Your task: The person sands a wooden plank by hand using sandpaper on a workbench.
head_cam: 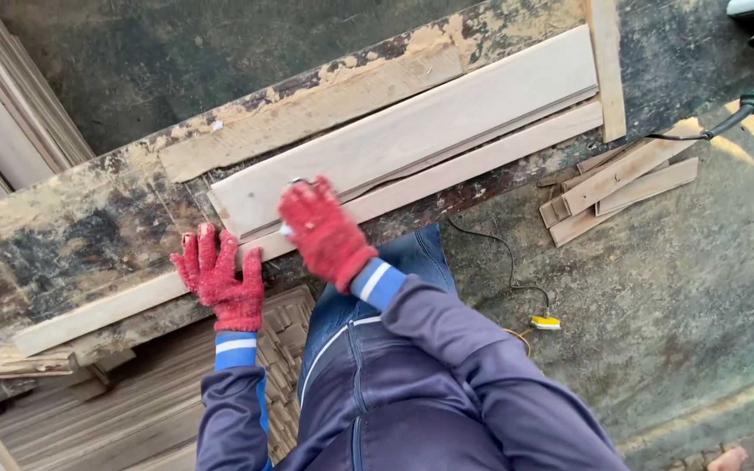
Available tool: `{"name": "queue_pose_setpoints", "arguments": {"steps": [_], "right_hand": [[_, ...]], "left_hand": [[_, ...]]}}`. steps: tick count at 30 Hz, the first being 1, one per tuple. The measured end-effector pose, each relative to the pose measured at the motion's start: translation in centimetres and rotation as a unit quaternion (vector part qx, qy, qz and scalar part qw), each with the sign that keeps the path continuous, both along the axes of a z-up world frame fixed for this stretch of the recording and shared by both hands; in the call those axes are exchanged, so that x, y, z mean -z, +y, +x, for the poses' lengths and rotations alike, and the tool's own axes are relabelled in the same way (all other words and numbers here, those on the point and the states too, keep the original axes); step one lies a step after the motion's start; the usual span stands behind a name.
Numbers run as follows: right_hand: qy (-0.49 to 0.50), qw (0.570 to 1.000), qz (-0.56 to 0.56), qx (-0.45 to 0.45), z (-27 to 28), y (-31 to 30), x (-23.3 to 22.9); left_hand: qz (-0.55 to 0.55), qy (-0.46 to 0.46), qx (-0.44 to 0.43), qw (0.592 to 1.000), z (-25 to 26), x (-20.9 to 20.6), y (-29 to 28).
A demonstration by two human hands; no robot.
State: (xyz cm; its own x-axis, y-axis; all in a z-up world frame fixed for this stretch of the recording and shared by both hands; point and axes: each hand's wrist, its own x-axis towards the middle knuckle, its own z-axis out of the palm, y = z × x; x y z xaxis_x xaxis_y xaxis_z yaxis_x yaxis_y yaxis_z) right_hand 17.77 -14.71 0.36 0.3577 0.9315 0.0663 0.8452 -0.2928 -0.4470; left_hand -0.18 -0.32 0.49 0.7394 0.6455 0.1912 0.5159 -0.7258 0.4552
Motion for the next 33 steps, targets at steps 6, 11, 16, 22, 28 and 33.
{"name": "queue_pose_setpoints", "arguments": {"steps": [6,11,16,22,28,33], "right_hand": [[-0.124,0.986,-0.065,0.091,11.7,-12.7,0.2],[-0.13,0.978,-0.001,0.166,11.3,-13.2,0.3],[-0.016,0.999,0.034,0.035,0.5,-0.6,-0.4],[-0.023,0.993,-0.018,-0.113,2.4,5.7,-1.0],[-0.135,0.983,0.029,0.119,14.7,-8.3,1.2],[-0.104,0.981,0.021,0.164,9.3,-2.1,1.7]], "left_hand": [[-0.012,0.0,0.004,1.0,0.3,-0.8,0.2],[-0.007,-0.007,0.0,1.0,0.4,-0.4,0.0],[0.005,0.001,-0.02,1.0,0.1,-0.2,0.0],[0.002,0.029,-0.003,1.0,0.4,-1.0,0.3],[-0.028,0.001,-0.02,0.999,0.7,-1.3,0.3],[-0.027,0.001,-0.026,0.999,0.8,-1.6,0.0]]}}
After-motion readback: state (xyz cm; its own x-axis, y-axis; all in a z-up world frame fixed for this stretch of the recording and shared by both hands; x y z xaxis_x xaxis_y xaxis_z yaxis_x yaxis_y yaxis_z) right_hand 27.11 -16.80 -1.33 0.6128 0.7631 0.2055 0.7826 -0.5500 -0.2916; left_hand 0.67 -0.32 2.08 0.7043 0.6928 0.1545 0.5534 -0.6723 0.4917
